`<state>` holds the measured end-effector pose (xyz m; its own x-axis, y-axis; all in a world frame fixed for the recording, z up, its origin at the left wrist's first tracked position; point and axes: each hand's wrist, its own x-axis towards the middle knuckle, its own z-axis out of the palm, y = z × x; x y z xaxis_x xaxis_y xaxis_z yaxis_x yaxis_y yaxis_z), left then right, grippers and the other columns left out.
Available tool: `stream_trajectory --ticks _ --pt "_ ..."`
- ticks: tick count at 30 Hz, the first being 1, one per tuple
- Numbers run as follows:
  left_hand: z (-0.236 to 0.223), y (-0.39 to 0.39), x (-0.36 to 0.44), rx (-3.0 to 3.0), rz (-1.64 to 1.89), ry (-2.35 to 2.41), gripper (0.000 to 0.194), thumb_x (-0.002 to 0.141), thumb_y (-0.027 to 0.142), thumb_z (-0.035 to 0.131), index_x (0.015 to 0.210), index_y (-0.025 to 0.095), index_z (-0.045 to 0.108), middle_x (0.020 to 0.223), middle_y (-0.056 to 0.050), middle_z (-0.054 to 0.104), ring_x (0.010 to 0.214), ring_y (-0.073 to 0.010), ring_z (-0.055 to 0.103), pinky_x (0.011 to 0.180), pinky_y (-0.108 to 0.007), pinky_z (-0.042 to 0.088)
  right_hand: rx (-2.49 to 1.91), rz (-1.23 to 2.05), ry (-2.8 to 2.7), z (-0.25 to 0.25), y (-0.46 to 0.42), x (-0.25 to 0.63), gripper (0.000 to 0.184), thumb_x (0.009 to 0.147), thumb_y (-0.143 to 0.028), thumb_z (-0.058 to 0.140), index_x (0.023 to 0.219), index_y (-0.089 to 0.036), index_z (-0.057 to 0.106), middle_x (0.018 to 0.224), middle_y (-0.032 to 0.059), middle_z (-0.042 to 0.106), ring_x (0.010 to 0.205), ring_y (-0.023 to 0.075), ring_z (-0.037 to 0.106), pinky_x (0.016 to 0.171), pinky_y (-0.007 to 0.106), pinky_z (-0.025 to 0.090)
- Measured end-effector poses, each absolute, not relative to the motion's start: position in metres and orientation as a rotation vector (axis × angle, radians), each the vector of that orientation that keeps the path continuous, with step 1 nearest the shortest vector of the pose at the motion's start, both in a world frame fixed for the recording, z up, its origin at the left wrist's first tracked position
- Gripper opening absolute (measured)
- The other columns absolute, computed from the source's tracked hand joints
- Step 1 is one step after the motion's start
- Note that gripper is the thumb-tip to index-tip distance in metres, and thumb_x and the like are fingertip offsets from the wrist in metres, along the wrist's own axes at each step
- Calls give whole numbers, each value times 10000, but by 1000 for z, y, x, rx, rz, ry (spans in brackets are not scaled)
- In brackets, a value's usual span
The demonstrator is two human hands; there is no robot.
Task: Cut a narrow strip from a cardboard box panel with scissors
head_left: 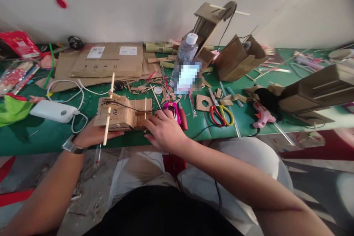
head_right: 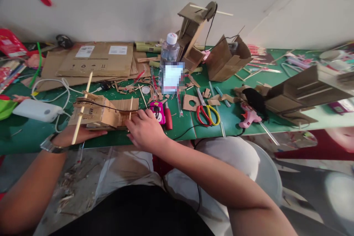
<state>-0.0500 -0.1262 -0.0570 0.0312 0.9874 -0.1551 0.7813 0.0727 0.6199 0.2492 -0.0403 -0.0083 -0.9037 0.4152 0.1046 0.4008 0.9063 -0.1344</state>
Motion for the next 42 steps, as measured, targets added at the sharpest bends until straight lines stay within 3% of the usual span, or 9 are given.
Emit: stream_trajectory --ticks 3,7,15,20,26,31,37,42 --pt "-58 -127 -51 1638 517 1751 1056 655 963 668 1350 172 736 1358 -129 767 1291 -387 707 1210 -534 488 -636 187 -3001 -15 -40 239 180 989 -306 632 1067 -148 671 1012 126 751 1004 304 596 887 456 332" --pt "-61 -126 -52 1614 548 1742 1038 666 932 699 1397 196 708 1417 -107 738 1340 -386 675 1234 -542 458 -666 266 -2984 -22 -40 233 160 949 -274 622 1022 -146 682 993 117 762 908 267 634 851 433 318" --pt "-62 -125 -52 1674 492 1755 1069 650 996 615 1321 175 755 1354 -120 772 1301 -394 698 1218 -518 485 -646 402 -2958 -33 -36 225 165 932 -241 613 991 -130 719 987 116 768 887 245 659 816 389 351" --pt "-67 -126 -58 1782 530 1737 950 736 886 680 1378 188 721 1398 -104 751 1293 -361 705 1199 -468 504 -662 468 -2959 -35 -35 223 150 932 -222 618 979 -129 726 993 117 773 892 240 665 820 378 367" --pt "-67 -123 -63 1889 467 1736 843 811 817 647 1410 229 714 1493 -79 688 1430 -379 598 1293 -551 350 -696 460 -2962 -29 -35 226 163 948 -249 627 1020 -138 721 1029 111 770 906 252 670 821 390 363" --pt "-67 -121 -64 1784 489 1717 905 762 819 714 1401 178 706 1437 -118 725 1363 -386 650 1260 -553 407 -710 417 -2955 -30 -35 226 146 943 -226 621 1006 -134 715 1025 111 768 887 256 672 819 398 354" --pt "-71 -120 -65 1928 532 1729 803 807 752 727 1343 154 744 1424 -139 731 1362 -382 653 1248 -531 428 -722 454 -2942 -32 -36 226 125 941 -207 627 998 -137 714 1039 111 776 926 255 686 828 395 362" --pt "-64 -120 -61 1883 506 1750 781 789 751 734 1341 199 750 1419 -114 738 1352 -389 658 1244 -551 427 -717 447 -2944 -32 -36 226 137 945 -211 625 1014 -134 715 1072 117 777 944 266 696 835 398 384"
